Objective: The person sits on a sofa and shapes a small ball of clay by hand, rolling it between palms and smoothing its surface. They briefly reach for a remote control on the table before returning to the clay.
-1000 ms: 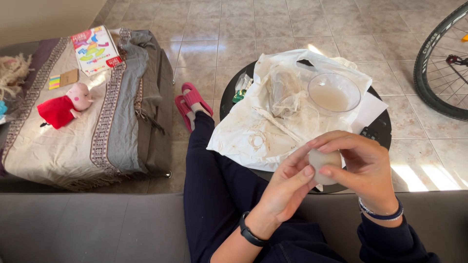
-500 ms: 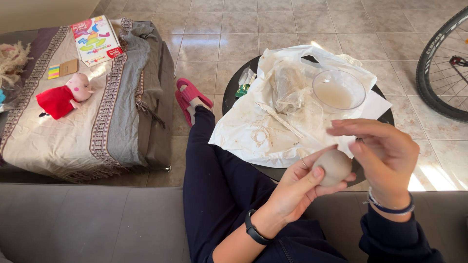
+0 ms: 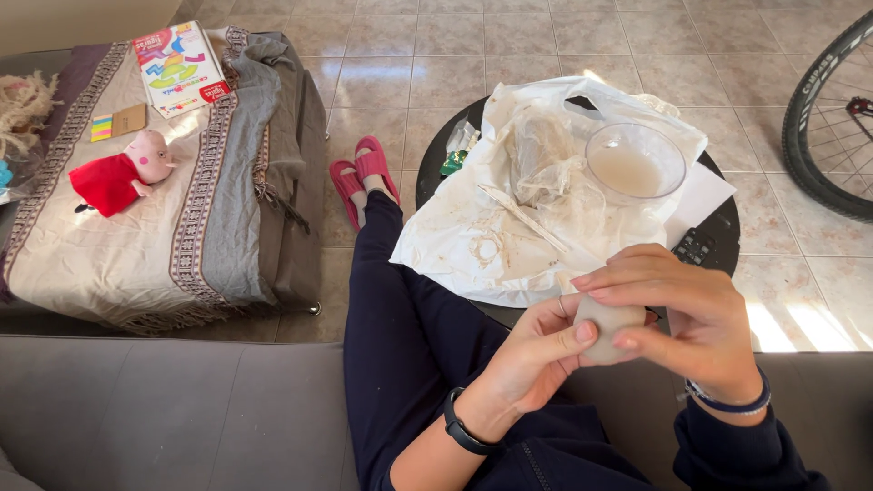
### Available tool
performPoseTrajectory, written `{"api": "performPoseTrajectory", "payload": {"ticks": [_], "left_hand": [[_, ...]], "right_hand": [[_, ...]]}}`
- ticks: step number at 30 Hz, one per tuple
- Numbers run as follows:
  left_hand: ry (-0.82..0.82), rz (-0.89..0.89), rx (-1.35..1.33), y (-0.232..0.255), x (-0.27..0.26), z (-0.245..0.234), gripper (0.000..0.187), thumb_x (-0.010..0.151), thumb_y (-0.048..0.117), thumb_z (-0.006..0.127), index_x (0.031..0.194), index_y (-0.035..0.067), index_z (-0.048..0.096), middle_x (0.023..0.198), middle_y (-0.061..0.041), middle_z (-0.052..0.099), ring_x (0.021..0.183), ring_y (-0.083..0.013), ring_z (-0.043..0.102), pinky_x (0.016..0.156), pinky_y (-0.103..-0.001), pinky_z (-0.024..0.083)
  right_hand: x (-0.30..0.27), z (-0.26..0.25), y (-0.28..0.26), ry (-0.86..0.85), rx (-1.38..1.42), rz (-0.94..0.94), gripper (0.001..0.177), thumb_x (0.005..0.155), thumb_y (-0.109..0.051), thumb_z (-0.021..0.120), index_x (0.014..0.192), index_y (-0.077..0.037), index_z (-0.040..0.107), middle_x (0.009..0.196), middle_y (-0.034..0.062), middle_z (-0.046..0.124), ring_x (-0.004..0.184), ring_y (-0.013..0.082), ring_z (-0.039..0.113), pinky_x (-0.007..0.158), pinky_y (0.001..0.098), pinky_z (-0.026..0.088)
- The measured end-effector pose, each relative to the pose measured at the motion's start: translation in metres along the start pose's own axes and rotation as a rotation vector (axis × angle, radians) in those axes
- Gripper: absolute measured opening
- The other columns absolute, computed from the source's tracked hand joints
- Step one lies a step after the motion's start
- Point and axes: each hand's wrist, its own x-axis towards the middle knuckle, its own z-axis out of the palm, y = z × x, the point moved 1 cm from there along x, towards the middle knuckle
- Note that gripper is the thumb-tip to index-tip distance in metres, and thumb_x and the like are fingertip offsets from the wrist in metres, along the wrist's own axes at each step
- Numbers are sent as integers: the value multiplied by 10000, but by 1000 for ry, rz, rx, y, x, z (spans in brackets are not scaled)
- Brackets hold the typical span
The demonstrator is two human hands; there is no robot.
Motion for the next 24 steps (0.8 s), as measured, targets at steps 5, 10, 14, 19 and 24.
{"api": "performPoseTrajectory", "payload": {"ticks": [5, 10, 14, 19, 24], "left_hand": [[0, -8, -17, 16, 2, 25, 512, 1070, 211, 682, 1458, -70, 502, 1380, -182, 622, 1288, -319, 628, 1133, -459, 532], [-18, -3, -43, 25, -3, 25, 532, 1059, 209, 689, 1480, -41, 480, 1376, -203, 622, 1284, -354, 637, 1115, -465, 532], [-14, 5, 20, 25, -6, 25, 530, 1047, 200, 705, 1483, -13, 491, 1398, -204, 619, 1297, -350, 636, 1123, -446, 526], [11, 1, 89, 16, -8, 13, 545, 1037, 215, 732, 1470, -30, 509, 1416, -181, 614, 1312, -309, 618, 1121, -434, 501], [-60, 6, 67, 20, -7, 14, 657, 1032, 283, 732, 1545, -26, 461, 1435, -127, 583, 1345, -235, 582, 1194, -416, 474]], "right_hand": [[7, -1, 3, 24, 47, 141, 289, 928, -270, 722, 1102, -48, 787, 1149, 117, 812, 1060, 226, 753, 1080, 413, 530], [38, 3, -31, -114, -15, 112, 408, 895, -281, 603, 1207, -37, 697, 1312, 149, 712, 1228, 303, 680, 1155, 448, 401], [31, 6, -27, -224, -162, 5, 785, 657, -425, 838, 1292, -17, 622, 1360, 154, 652, 1263, 328, 604, 1134, 450, 385], [14, 5, -13, -168, -198, 93, 699, 618, -320, 902, 1227, -52, 688, 1256, 89, 742, 1177, 247, 703, 1176, 474, 425], [7, 6, -3, 6, 85, 145, 391, 800, -193, 790, 1138, -1, 745, 1076, 141, 785, 1054, 244, 762, 1196, 459, 472]]}}
